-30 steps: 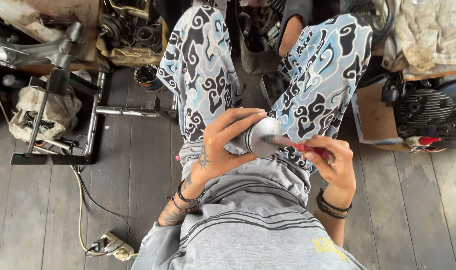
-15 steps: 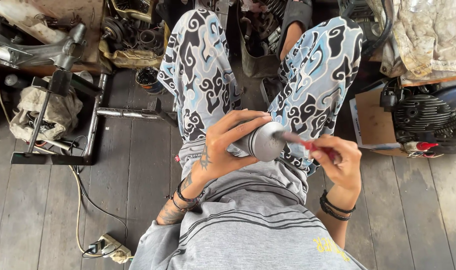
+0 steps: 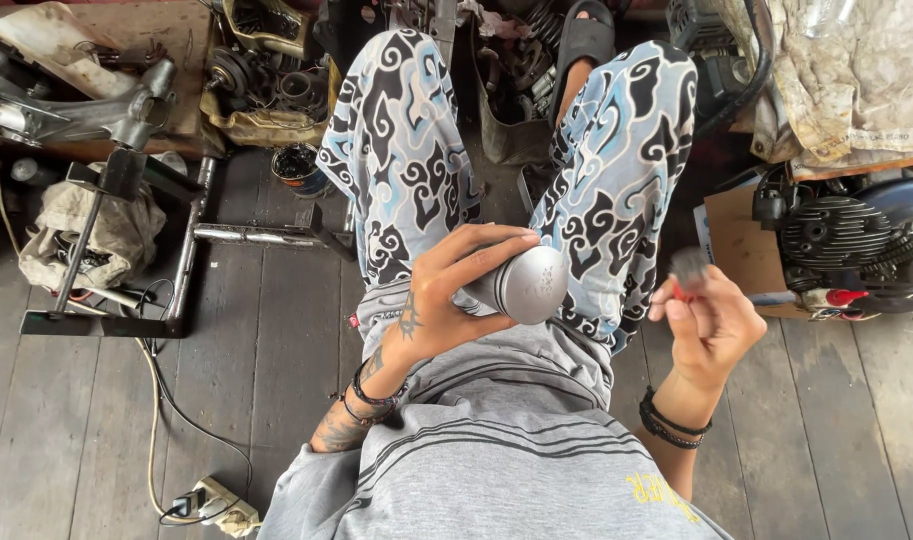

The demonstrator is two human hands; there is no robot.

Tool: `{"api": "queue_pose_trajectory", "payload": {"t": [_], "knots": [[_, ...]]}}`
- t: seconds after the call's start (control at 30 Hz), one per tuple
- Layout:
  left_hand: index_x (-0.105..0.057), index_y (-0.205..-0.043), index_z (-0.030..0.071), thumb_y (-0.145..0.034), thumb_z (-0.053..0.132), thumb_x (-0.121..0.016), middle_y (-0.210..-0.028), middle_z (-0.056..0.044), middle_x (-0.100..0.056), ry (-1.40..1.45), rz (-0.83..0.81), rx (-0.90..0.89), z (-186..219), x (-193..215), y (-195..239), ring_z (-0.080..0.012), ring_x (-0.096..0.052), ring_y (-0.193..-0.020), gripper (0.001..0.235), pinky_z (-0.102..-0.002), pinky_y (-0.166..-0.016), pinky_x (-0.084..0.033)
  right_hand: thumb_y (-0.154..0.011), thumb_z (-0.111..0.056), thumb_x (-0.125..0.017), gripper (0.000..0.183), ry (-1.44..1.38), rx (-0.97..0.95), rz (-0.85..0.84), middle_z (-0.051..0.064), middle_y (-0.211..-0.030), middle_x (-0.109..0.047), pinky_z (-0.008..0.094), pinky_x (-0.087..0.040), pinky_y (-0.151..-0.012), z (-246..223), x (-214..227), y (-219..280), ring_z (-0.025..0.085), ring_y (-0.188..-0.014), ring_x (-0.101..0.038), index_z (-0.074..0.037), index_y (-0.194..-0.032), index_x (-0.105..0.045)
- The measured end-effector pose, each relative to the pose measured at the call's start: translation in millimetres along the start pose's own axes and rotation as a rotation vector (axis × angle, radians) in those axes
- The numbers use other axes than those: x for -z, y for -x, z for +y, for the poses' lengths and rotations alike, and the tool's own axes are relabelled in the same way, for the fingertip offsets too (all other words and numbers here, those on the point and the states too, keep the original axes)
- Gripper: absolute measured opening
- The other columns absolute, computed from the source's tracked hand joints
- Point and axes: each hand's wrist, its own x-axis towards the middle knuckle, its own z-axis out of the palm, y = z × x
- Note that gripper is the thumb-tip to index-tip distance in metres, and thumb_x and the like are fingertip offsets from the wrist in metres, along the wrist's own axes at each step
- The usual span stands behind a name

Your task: Cleaning a motorcycle piston using a brush

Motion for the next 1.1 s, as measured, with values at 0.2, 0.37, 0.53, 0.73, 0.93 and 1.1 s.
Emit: {"api": "queue_pose_trajectory", "payload": {"t": [0.2, 0.37, 0.53, 0.73, 0.93, 1.1], "knots": [[-0.068, -0.130, 0.006, -0.076, 0.011, -0.089, -0.125, -0.013, -0.070, -0.016, -0.002, -0.012, 2, 0, 1, -0.0358, -0.071, -0.113, 0.059, -0.048, -0.105, -0.051, -0.090, -0.005, -0.072, 0.010, 0.150, -0.092, -0.272, 0.013, -0.073, -0.070, 0.024, -0.045, -0.045, -25, -28, -32, 0.017, -0.051, -0.067, 0.004, -0.095, -0.075], [-0.069, -0.129, 0.004, -0.075, 0.007, -0.089, -0.123, -0.015, -0.070, 0.007, 0.026, -0.033, 5, 4, -2, -0.0370, -0.071, -0.112, 0.058, -0.049, -0.103, -0.053, -0.099, -0.016, -0.062, 0.022, 0.054, -0.112, -0.229, 0.010, -0.069, -0.067, 0.021, -0.041, -0.044, -30, -19, -23, 0.010, -0.048, -0.059, 0.005, -0.100, -0.071], [-0.068, -0.130, 0.005, -0.077, 0.008, -0.088, -0.124, -0.015, -0.070, 0.002, 0.024, -0.055, 8, 6, -3, -0.0369, -0.071, -0.112, 0.056, -0.049, -0.102, -0.054, -0.105, -0.023, -0.053, 0.030, -0.105, -0.125, -0.227, 0.007, -0.062, -0.064, 0.021, -0.042, -0.044, -25, -12, -15, 0.006, -0.045, -0.049, 0.002, -0.114, -0.067], [-0.067, -0.132, 0.005, -0.073, 0.004, -0.088, -0.125, -0.015, -0.069, 0.011, -0.004, -0.024, 6, 7, -2, -0.0375, -0.070, -0.114, 0.062, -0.050, -0.102, -0.053, -0.097, -0.019, -0.059, 0.029, 0.045, -0.212, -0.404, 0.008, -0.057, -0.065, 0.024, -0.036, -0.041, -22, -12, -23, 0.011, -0.042, -0.046, 0.003, -0.110, -0.074], [-0.067, -0.132, 0.004, -0.073, 0.004, -0.088, -0.125, -0.015, -0.069, 0.016, -0.008, -0.019, 8, 6, -1, -0.0370, -0.069, -0.114, 0.062, -0.049, -0.103, -0.053, -0.098, -0.024, -0.055, 0.028, -0.222, -0.179, -0.218, 0.003, -0.050, -0.059, 0.015, -0.035, -0.037, -14, 4, -3, 0.005, -0.039, -0.041, 0.002, -0.095, -0.066], [-0.068, -0.131, 0.005, -0.074, 0.006, -0.088, -0.123, -0.014, -0.069, -0.008, -0.010, -0.029, 10, 5, -3, -0.0366, -0.070, -0.112, 0.060, -0.048, -0.103, -0.052, -0.092, -0.021, -0.064, 0.030, -0.054, -0.343, -0.430, 0.009, -0.061, -0.070, 0.020, -0.042, -0.038, -13, -10, -20, 0.007, -0.039, -0.055, 0.004, -0.106, -0.070]]}}
